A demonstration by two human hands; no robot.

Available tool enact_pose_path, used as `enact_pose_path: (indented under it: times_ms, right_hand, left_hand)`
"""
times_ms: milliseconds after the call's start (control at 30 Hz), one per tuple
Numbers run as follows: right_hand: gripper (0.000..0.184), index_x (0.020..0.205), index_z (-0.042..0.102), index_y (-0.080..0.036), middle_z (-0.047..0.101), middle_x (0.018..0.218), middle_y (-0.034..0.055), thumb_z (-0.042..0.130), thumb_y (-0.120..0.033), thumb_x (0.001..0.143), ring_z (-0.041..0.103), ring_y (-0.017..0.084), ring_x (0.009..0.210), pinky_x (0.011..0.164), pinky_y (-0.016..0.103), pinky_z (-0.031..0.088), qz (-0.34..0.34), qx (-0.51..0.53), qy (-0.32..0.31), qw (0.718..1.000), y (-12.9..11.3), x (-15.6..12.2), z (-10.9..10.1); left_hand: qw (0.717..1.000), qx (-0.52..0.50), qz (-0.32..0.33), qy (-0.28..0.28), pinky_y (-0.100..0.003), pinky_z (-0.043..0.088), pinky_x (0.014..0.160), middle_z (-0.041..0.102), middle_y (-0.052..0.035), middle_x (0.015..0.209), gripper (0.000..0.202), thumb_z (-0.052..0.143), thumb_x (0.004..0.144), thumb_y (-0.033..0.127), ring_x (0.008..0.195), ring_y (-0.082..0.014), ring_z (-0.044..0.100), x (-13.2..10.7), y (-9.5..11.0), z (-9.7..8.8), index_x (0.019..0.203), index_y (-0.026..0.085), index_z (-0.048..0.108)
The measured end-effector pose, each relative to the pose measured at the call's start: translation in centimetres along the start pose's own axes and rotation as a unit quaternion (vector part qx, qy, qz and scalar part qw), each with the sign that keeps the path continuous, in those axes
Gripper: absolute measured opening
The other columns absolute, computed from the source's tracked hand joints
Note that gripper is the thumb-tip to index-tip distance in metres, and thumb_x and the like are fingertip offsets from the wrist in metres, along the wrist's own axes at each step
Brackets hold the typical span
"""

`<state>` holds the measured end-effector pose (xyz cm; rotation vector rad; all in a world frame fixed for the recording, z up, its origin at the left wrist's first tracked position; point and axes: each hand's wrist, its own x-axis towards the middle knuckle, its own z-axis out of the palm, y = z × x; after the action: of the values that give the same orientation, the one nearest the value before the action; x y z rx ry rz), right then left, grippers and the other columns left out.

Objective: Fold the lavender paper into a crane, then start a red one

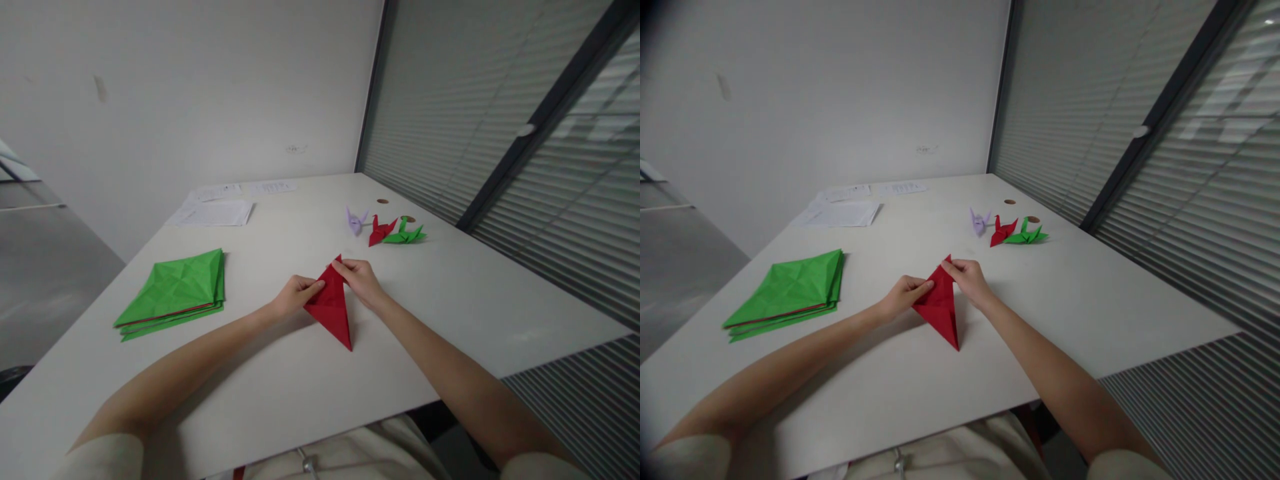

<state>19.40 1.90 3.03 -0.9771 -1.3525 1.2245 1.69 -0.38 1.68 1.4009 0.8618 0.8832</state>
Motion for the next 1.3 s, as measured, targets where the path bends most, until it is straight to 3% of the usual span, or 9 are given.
enact_pose_path:
  times_ms: [133, 233, 300, 433, 533, 800, 1000, 1133, 1300]
  right_hand:
    - [0.033, 0.082, 0.071, -0.016, 0.071, 0.074, 0.0026, 0.074, -0.046, 0.066, 0.062, 0.016, 0.066, 0.066, 0.03, 0.049, 0.049, 0.004, -0.089, 0.995, 0.3, 0.1, 0.1]
    - [0.031, 0.075, 0.071, -0.016, 0.071, 0.072, 0.0033, 0.078, -0.042, 0.058, 0.062, 0.016, 0.065, 0.066, 0.03, 0.048, 0.052, -0.025, -0.083, 0.995, 0.9, 0.5, 0.0]
    - [0.029, 0.072, 0.071, -0.016, 0.07, 0.069, 0.0029, 0.076, -0.041, 0.059, 0.061, 0.016, 0.062, 0.064, 0.03, 0.048, 0.036, -0.043, -0.051, 0.997, 1.1, 0.7, -0.3]
    - [0.024, 0.072, 0.069, -0.017, 0.067, 0.068, 0.0027, 0.072, -0.04, 0.066, 0.058, 0.016, 0.061, 0.062, 0.03, 0.047, -0.073, -0.11, 0.023, 0.991, 0.8, 0.9, -0.8]
    - [0.021, 0.072, 0.068, -0.017, 0.064, 0.07, 0.003, 0.069, -0.038, 0.073, 0.056, 0.015, 0.063, 0.06, 0.028, 0.046, -0.174, -0.183, 0.033, 0.967, 0.1, 0.5, -0.7]
    - [0.015, 0.092, 0.07, -0.02, 0.061, 0.079, 0.004, 0.058, -0.027, 0.087, 0.056, 0.014, 0.069, 0.063, 0.027, 0.047, -0.298, -0.253, -0.071, 0.918, -0.3, -1.3, 0.9]
    - [0.027, 0.108, 0.067, -0.023, 0.061, 0.095, 0.0058, 0.067, -0.026, 0.081, 0.059, 0.018, 0.089, 0.081, 0.034, 0.049, -0.264, -0.262, -0.168, 0.913, -0.3, -2.1, 1.5]
    - [0.042, 0.117, 0.063, -0.023, 0.059, 0.101, 0.0064, 0.073, -0.03, 0.076, 0.058, 0.019, 0.091, 0.084, 0.036, 0.048, -0.24, -0.26, -0.199, 0.914, -0.7, -2.2, 1.3]
    - [0.04, 0.116, 0.063, -0.022, 0.057, 0.1, 0.0056, 0.072, -0.032, 0.078, 0.057, 0.017, 0.089, 0.085, 0.036, 0.049, -0.234, -0.241, -0.214, 0.917, -0.8, -2.1, 1.1]
  left_hand:
    - [0.992, -0.081, 0.027, 0.09, -0.024, 0.044, 0.047, 0.064, -0.0054, 0.061, 0.048, 0.063, 0.077, 0.056, 0.049, -0.0135, 0.055, 0.5, -0.1, -0.5, 0.076, 0.008, 0.068]
    - [0.985, -0.135, -0.011, 0.107, -0.025, 0.046, 0.044, 0.067, -0.0088, 0.067, 0.043, 0.06, 0.083, 0.049, 0.049, -0.0145, 0.057, 0.7, 0.2, -0.9, 0.084, 0.007, 0.067]
    - [0.976, -0.185, -0.063, 0.092, -0.028, 0.051, 0.048, 0.07, -0.0141, 0.081, 0.043, 0.051, 0.089, 0.048, 0.059, -0.019, 0.064, 0.7, 0.6, -1.0, 0.093, 0.007, 0.066]
    - [0.944, -0.267, -0.183, 0.056, -0.037, 0.058, 0.061, 0.069, -0.0223, 0.094, 0.057, 0.031, 0.094, 0.054, 0.077, -0.0272, 0.07, 0.6, 1.2, -1.1, 0.103, 0.006, 0.06]
    - [0.931, -0.293, -0.212, 0.056, -0.037, 0.058, 0.07, 0.069, -0.0238, 0.089, 0.059, 0.028, 0.095, 0.054, 0.08, -0.0268, 0.07, 0.5, 1.5, -0.9, 0.103, 0.004, 0.059]
    - [0.921, -0.338, -0.167, 0.098, -0.035, 0.057, 0.07, 0.069, -0.0122, 0.085, 0.035, 0.04, 0.095, 0.038, 0.072, -0.0204, 0.068, 0.3, 1.0, -0.2, 0.095, 0.011, 0.061]
    - [0.908, -0.387, -0.144, 0.072, -0.032, 0.053, 0.057, 0.068, -0.0107, 0.078, 0.039, 0.038, 0.095, 0.046, 0.068, -0.0225, 0.067, 0.1, 0.0, -1.1, 0.091, 0.014, 0.06]
    - [0.904, -0.405, -0.13, 0.043, -0.036, 0.053, 0.065, 0.068, -0.0121, 0.084, 0.037, 0.046, 0.092, 0.047, 0.079, -0.0256, 0.068, 0.1, -0.6, -1.4, 0.09, 0.013, 0.061]
    - [0.899, -0.417, -0.122, 0.048, -0.042, 0.052, 0.075, 0.068, -0.0127, 0.086, 0.039, 0.044, 0.093, 0.047, 0.086, -0.0274, 0.067, 0.1, -0.6, -1.4, 0.091, 0.012, 0.061]
